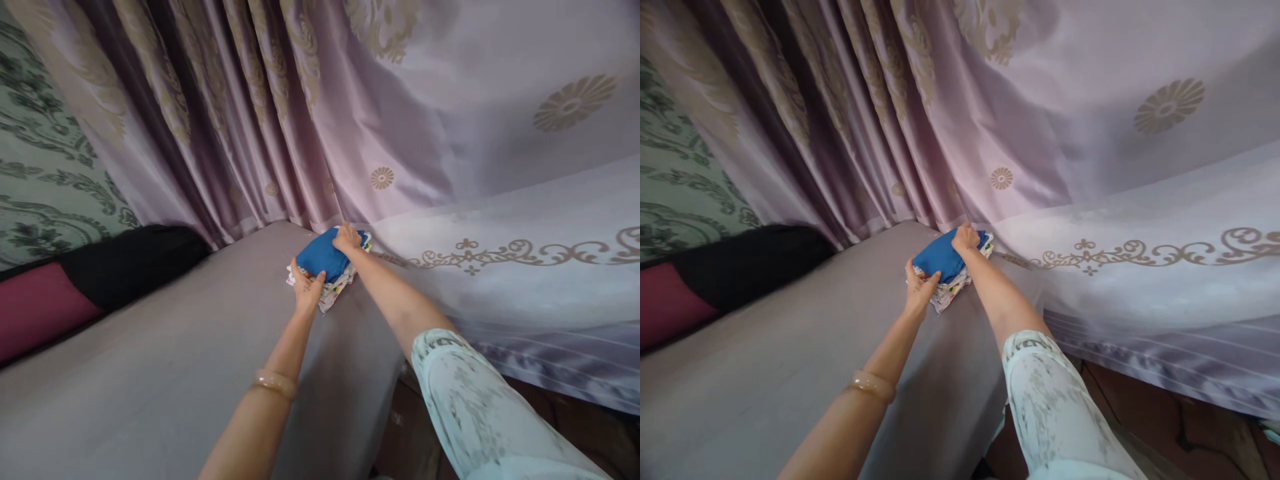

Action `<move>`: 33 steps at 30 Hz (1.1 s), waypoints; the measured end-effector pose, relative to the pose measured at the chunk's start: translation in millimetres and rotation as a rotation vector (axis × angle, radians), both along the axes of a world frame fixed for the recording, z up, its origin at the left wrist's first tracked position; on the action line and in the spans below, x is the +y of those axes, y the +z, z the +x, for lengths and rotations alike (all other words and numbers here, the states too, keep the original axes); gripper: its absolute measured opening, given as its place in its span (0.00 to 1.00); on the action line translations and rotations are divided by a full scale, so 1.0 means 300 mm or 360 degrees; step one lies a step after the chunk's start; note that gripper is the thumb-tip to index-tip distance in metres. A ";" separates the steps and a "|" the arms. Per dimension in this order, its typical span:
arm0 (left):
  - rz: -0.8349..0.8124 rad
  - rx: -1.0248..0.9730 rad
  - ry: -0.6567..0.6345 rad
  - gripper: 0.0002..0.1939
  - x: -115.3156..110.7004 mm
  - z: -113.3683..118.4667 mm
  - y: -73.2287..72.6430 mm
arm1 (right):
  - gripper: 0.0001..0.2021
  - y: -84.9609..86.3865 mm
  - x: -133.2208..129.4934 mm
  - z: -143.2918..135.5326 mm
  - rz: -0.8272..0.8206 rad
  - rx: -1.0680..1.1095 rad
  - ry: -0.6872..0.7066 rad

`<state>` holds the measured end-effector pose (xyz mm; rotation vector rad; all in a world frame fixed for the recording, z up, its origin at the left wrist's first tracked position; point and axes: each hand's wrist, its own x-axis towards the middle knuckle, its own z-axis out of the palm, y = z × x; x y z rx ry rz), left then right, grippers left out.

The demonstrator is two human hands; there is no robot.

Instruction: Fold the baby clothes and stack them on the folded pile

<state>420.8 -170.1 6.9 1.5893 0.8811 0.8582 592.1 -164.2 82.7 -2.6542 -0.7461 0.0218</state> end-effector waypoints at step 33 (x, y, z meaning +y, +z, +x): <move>0.0957 0.1679 0.0089 0.29 0.137 -0.721 -0.126 | 0.29 -0.072 -0.004 0.079 -0.0294 -0.0087 0.0680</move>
